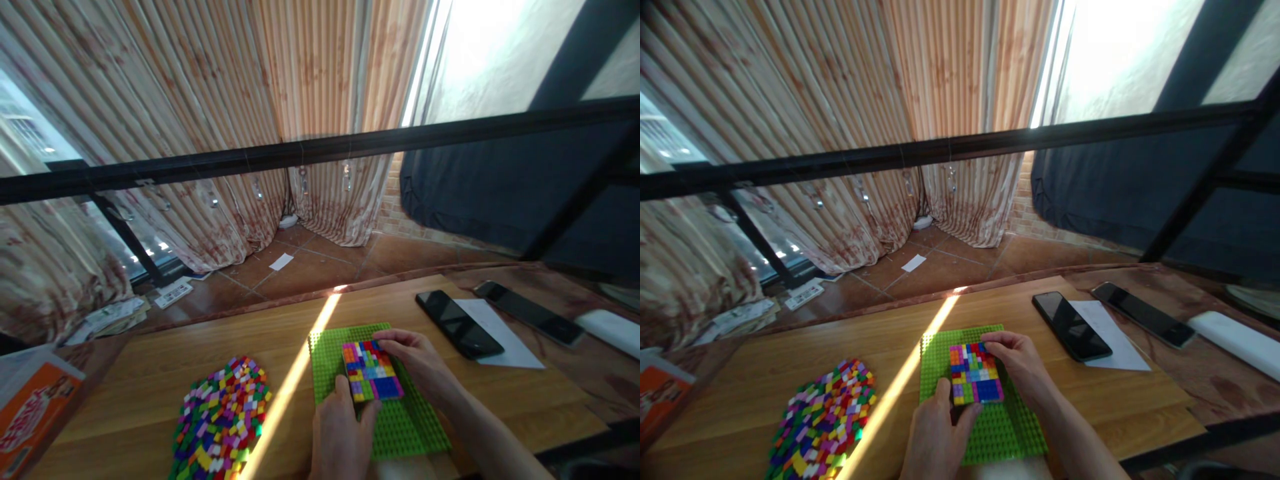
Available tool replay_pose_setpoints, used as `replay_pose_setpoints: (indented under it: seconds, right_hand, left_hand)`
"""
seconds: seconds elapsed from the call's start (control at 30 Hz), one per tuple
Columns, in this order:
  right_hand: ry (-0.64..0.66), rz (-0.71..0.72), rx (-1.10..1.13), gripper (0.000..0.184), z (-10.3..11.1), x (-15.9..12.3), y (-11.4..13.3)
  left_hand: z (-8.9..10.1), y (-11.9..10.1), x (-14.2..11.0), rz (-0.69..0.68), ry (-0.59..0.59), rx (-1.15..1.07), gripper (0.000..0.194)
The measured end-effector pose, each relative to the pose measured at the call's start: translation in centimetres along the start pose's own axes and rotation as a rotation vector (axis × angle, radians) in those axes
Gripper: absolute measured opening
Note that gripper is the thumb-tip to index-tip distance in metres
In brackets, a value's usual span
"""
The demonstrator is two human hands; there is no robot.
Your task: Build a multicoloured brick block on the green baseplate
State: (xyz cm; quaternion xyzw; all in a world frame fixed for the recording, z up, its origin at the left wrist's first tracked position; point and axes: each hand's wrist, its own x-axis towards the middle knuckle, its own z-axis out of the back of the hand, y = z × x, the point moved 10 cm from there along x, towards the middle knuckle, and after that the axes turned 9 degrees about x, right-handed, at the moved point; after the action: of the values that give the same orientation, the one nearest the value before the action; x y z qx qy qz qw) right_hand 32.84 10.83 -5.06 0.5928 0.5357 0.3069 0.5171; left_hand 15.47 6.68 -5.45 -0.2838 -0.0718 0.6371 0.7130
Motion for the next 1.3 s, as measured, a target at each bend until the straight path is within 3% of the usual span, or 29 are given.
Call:
replay_pose_setpoints:
  seconds: [0.63, 0.87, 1.07, 1.2, 1.3]
  right_hand:
    - [0.06, -0.034, 0.061, 0.036, -0.1, -0.2, -0.3]
    - [-0.135, 0.069, 0.026, 0.038, 3.0, 0.0, 1.6]
    - [-0.057, 0.06, -0.115, 0.038, 1.6, -0.2, 0.7]
    - [-0.095, 0.042, -0.204, 0.038, 1.8, 0.0, 0.1]
    - [-0.13, 0.056, -0.234, 0.037, 2.0, 0.0, 0.3]
  left_hand:
    - [-0.1, 0.1, 0.1, -0.013, -0.013, -0.019, 0.03]
    - [0.2, 0.0, -0.3, 0.008, -0.03, -0.047, 0.03]
    - [0.5, 0.3, -0.3, 0.008, -0.067, -0.164, 0.031]
    - [0.4, 0.8, -0.2, -0.059, -0.055, -0.22, 0.031]
    - [1.5, 2.1, 0.2, -0.092, -0.021, -0.217, 0.03]
